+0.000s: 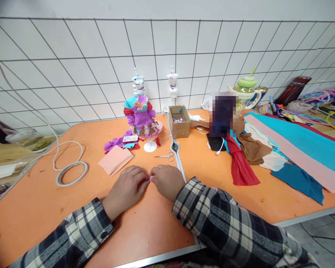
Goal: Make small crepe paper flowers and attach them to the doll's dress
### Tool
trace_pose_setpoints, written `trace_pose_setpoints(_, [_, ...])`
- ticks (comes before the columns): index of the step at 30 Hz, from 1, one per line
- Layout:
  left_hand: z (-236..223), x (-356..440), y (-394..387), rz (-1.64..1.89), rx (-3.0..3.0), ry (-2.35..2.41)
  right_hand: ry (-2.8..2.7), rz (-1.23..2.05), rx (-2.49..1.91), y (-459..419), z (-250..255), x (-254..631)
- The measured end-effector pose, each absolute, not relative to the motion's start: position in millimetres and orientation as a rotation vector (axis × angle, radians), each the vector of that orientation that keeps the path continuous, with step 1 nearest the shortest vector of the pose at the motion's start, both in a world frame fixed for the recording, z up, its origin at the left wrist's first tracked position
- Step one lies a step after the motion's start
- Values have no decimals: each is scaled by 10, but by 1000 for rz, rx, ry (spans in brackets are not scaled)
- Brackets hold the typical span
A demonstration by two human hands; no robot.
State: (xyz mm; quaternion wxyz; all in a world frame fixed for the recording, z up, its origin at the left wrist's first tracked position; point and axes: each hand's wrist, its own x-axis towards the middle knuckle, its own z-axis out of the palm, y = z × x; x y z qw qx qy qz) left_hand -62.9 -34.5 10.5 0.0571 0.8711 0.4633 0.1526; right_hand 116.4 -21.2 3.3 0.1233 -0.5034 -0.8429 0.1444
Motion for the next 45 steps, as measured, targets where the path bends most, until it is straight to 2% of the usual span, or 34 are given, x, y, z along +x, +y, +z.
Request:
trace_pose_setpoints(18, [107, -640, -331, 443, 2674, 1398, -2629, 311, -1442, -253, 99, 1162])
trace_pose_setpoints(27, [132, -781, -326, 544, 2656, 1266, -2750, 125, -1263, -239, 89, 1163])
trace_pose_setpoints(45, [226, -737, -397, 539, 2573, 1377, -2736, 201, -1141, -292, 111, 1156])
